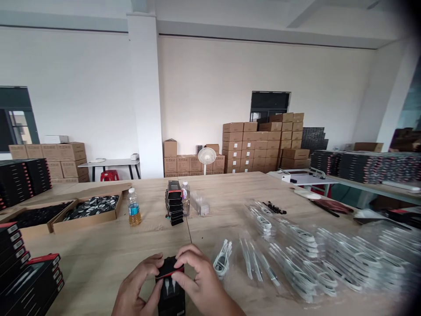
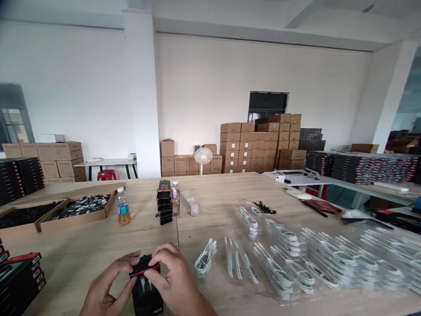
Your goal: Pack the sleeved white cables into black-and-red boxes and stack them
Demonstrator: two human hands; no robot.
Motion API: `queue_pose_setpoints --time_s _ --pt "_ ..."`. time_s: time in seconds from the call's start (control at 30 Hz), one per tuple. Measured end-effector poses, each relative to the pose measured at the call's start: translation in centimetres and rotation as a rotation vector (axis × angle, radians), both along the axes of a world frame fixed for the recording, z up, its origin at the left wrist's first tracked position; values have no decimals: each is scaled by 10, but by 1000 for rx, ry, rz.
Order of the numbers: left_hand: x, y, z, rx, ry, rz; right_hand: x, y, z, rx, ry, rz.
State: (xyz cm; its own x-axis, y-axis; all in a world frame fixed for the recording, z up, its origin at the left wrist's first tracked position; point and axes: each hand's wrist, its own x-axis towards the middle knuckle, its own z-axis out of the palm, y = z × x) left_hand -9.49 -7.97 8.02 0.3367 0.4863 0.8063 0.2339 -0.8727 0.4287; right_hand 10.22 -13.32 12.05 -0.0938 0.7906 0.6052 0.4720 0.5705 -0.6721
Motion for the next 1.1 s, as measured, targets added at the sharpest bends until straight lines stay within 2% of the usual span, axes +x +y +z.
queue_pose_setpoints --time_s 0.13,0.27,0.47,0.57,0.67,0.83,0.93,1.1 --pt "-5 0 18 -211 39 -79 2 3 13 -120 44 4" --pt "-3 7 28 -400 4 -162 5 12 20 -199 80 13" --pt "1 7 41 -501 -8 -157 9 22 26 -290 110 49" --pt "1 6 43 -458 -22 -120 9 22 28 -270 93 48" --pt "0 8 36 -391 -22 -127 12 20 26 -243 77 93" --pt "-4 9 10 -400 -73 -164 21 9 19 -138 5 175" --pt "-7 7 -2 -375 -70 -114 23 4 17 -103 -41 174" --pt "-12 6 -9 -259 7 -32 24 2 9 -84 -99 203"
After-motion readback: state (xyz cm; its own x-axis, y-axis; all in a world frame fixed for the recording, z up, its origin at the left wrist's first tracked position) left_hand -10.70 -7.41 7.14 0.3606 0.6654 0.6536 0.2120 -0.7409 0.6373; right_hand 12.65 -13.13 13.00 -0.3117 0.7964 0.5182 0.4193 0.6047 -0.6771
